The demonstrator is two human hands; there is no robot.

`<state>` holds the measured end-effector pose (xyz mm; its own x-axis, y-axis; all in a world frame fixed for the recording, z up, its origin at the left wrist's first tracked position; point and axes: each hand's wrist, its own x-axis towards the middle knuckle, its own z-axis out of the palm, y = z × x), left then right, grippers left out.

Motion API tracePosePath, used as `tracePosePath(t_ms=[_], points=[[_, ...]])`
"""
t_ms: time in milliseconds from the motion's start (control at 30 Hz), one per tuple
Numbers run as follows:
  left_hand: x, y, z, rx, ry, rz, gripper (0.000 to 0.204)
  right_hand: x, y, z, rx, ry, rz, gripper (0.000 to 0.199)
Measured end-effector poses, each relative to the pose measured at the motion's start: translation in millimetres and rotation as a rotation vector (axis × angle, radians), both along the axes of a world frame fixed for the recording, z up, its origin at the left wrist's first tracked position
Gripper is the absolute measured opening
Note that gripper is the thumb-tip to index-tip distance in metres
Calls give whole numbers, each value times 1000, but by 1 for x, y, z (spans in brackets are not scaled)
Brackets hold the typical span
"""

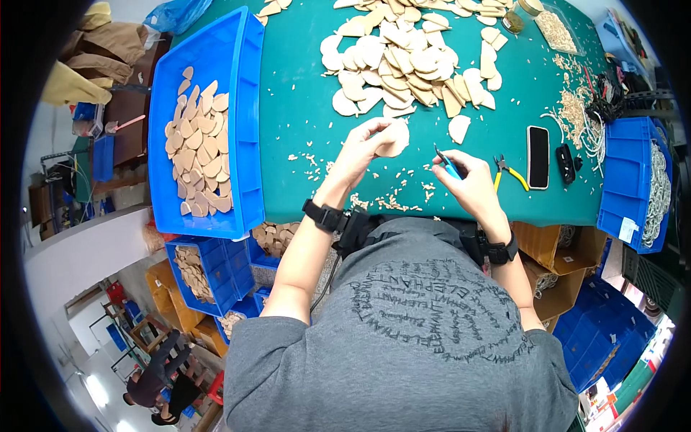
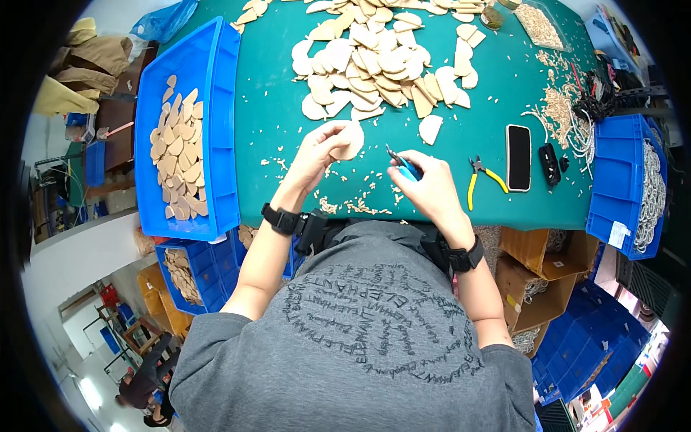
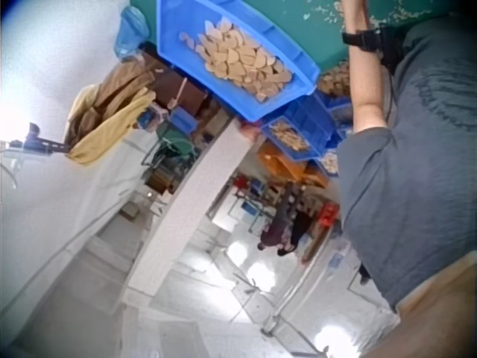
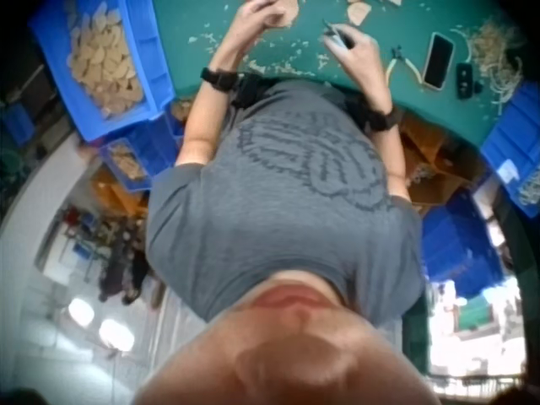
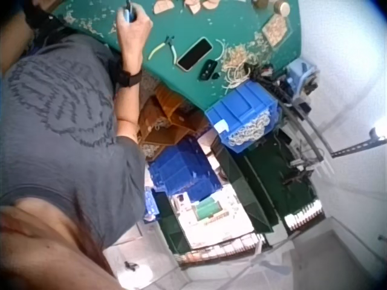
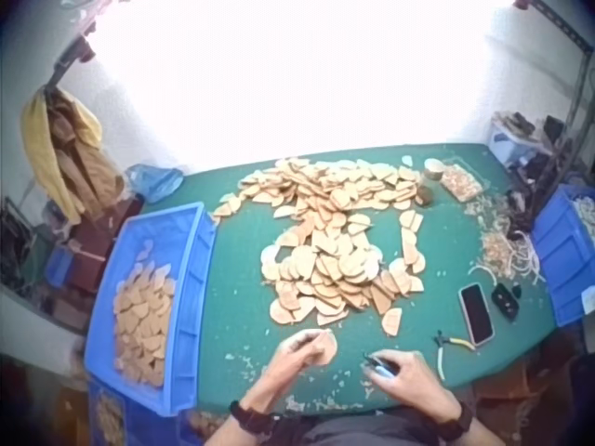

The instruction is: The person uses a small knife to shape and smooth the edges of light-colored wooden pieces. They pick up each piece from a pile on a green table, carve the edges, and place the finished pieces into a blue bin. The process is repetitive, focusing on refining the shape of each individual item.

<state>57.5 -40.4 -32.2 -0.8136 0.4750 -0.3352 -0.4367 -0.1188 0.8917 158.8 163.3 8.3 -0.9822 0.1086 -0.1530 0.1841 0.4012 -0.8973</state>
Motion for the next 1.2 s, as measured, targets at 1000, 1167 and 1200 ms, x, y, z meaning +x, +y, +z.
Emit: tracePosePath(t_ms=[1000, 1167, 1200], points=[[48, -5, 78, -251, 314, 101, 24, -31, -11, 33, 90, 105, 320, 28], [46, -4, 77, -276, 363, 105, 24, -32, -13, 29, 26, 118, 301, 25], [46, -4, 78, -291, 371, 105, 24, -32, -13, 29, 22, 118, 299, 24]])
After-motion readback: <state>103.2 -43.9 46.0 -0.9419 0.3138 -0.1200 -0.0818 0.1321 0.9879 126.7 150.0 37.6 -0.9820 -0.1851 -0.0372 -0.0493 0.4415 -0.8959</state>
